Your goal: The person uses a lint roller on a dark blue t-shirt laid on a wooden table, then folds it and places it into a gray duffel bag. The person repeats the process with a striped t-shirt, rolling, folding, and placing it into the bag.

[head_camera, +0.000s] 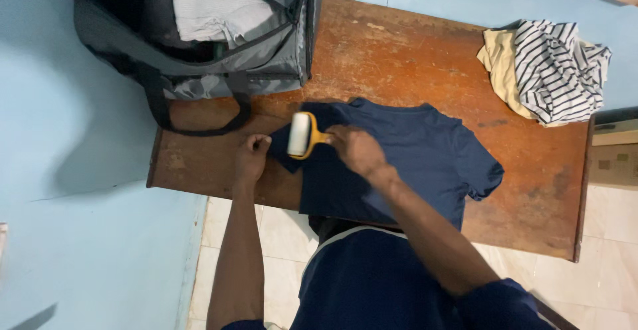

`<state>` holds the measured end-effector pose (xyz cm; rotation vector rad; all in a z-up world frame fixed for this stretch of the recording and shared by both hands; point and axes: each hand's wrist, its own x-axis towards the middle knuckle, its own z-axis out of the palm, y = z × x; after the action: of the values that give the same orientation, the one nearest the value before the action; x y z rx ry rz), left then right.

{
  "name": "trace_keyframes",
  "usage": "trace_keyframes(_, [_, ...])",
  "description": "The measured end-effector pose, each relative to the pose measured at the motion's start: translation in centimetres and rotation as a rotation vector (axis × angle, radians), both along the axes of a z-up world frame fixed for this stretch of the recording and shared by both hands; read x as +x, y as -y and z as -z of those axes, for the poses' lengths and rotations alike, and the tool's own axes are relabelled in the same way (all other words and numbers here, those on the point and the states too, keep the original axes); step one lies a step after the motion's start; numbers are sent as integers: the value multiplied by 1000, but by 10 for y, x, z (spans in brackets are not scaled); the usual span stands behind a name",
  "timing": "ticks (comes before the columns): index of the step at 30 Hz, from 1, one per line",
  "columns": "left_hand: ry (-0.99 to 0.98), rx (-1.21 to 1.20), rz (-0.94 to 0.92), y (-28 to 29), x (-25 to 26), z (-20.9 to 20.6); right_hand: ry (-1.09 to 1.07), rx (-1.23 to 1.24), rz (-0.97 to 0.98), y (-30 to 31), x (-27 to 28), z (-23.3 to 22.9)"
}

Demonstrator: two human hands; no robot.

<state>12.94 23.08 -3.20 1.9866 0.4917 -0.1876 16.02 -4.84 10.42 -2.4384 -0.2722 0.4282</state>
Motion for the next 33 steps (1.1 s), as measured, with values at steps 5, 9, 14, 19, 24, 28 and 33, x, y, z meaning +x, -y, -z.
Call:
trace_keyframes(5, [28, 27, 17, 2, -2, -13, 14, 82, -31, 0, 6, 19])
trace_keyframes(9, [59, 6, 20, 1, -4, -21, 68, 133, -39, 84, 13, 12])
trace_keyframes(14, [0, -18, 0, 2, -3, -23, 26, 36, 125, 114, 13, 14])
trace_keyframes(19, [-51, 18, -16, -2, -2, -15, 192, 80, 65, 64, 16, 28])
trace_keyframes(24, [-100, -8, -55, 6, -1, -21, -40, 72, 183, 118, 5, 11])
trace_keyframes(28, [7, 392, -37, 34, 8, -40, -192, -58, 374, 171, -12, 4])
trace_keyframes(33, [364, 612, 182, 95, 26, -59, -37, 118, 296, 147, -14, 16])
